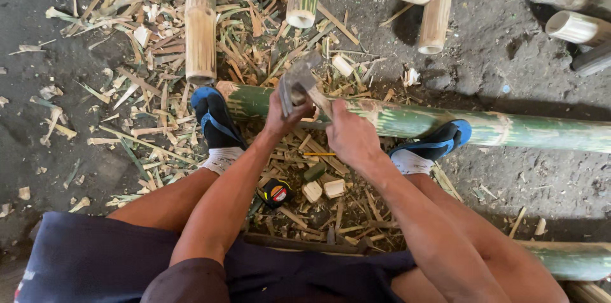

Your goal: The person measures and marks a bamboo pole with a tape measure and pencil, then uses a hammer and chisel to carve a rectangular notch into the pole.

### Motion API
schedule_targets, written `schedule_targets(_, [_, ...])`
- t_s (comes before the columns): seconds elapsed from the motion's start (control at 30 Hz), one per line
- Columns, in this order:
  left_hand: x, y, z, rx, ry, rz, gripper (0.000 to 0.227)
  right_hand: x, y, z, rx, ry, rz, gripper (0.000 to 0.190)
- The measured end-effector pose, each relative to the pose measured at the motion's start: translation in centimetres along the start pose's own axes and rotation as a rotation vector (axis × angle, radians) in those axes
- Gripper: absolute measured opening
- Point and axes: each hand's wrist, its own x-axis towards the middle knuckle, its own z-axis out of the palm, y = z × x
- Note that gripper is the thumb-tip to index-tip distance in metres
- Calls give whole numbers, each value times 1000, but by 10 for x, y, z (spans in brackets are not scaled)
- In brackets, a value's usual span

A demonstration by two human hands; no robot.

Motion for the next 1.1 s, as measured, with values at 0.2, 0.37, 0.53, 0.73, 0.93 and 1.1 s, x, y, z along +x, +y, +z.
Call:
schedule_targets(0.2, [-19,5,7,136,64,-58,20,-29,-5,-39,143,377,-266,16])
schedule_targets(0.37, [-12,0,-3,-422,10,-102,28,-11,-21,-24,28,67,-57,15])
schedule_targets(0.53, [0,-16,-7,129,-142,-192,23,2,-21,-21,-54,-98,-21,28])
schedule_targets(0.73, [-6,-21,-1,211,45,-86,45,-6,-1,-46,208,355,-167,24])
schedule_targets(0.93, [-13,-19,-5,56,-46,-247,50,9,4,19,-26,-235,138,31])
schedule_targets(1.1, [15,-41,18,487,-96,-118,33,6,36,49,118,-84,138,34])
